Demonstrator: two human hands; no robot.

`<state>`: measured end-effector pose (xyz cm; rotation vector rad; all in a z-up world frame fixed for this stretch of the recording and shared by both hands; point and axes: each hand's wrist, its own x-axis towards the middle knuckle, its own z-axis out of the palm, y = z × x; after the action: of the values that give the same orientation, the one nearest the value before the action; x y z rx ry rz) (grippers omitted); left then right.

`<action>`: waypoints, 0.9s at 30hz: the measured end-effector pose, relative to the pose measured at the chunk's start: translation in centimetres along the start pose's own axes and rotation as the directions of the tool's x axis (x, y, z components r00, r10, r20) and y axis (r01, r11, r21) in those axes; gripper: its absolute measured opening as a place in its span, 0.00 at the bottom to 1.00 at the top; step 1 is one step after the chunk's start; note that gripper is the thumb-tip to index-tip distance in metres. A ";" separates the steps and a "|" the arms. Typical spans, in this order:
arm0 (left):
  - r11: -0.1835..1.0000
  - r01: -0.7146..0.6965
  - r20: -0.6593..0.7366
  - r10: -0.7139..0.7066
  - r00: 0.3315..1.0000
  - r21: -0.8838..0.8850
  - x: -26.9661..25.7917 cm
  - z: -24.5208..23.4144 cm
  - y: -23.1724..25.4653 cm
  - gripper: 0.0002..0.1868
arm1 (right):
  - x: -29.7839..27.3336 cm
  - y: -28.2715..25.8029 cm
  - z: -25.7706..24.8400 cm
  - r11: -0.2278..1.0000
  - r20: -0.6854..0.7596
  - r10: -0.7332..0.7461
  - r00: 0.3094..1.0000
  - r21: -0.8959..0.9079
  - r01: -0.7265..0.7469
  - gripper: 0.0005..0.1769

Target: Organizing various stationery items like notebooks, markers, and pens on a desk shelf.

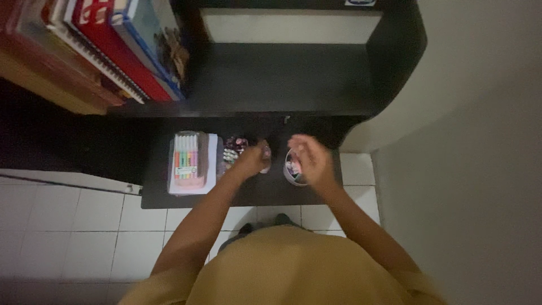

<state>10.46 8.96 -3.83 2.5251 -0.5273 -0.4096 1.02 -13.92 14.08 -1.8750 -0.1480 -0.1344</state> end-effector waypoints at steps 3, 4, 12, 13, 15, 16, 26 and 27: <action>0.995 -0.020 0.036 0.024 0.999 -0.096 -2.1 -2.3 3.1 0.26 | -1.3 3.4 5.0 0.997 0.100 -0.078 0.992 0.024 0.076 0.24; 0.995 -0.024 0.036 0.028 0.999 -0.095 -2.1 -2.2 3.1 0.26 | -1.7 4.4 6.4 0.997 0.097 -0.078 0.992 0.023 0.076 0.24; 0.896 -0.277 0.020 0.302 0.953 -0.348 -2.2 -3.0 0.2 0.66 | -1.4 12.4 13.5 0.980 -0.069 -0.033 0.997 -0.198 0.019 0.50; 0.895 -0.281 0.020 0.307 0.952 -0.346 -2.7 -4.6 0.8 0.66 | -1.1 12.8 13.8 0.980 -0.074 -0.035 0.997 -0.200 0.019 0.50; 0.876 -0.057 0.183 0.162 0.970 -0.478 -4.1 -7.6 2.1 0.62 | -1.0 13.5 14.4 0.978 -0.020 0.177 0.984 -0.107 -0.178 0.52; 0.877 -0.057 0.184 0.163 0.969 -0.478 -4.1 -7.0 1.2 0.62 | -1.0 16.3 15.0 0.978 -0.021 0.177 0.984 -0.106 -0.179 0.52; 0.770 -0.007 0.191 0.166 0.967 -0.638 -5.9 -6.9 -3.4 0.43 | -1.1 17.8 15.5 0.867 -0.087 0.399 0.913 -0.288 -0.407 0.32; 0.737 0.032 0.204 0.145 0.968 -0.675 -6.0 -7.0 -3.7 0.41 | -0.8 13.0 15.0 0.804 -0.136 0.516 0.846 -0.263 -0.533 0.34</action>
<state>8.98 17.51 0.93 1.7517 -0.4379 -0.7460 2.70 -3.61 -2.84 -2.1344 0.4619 0.1843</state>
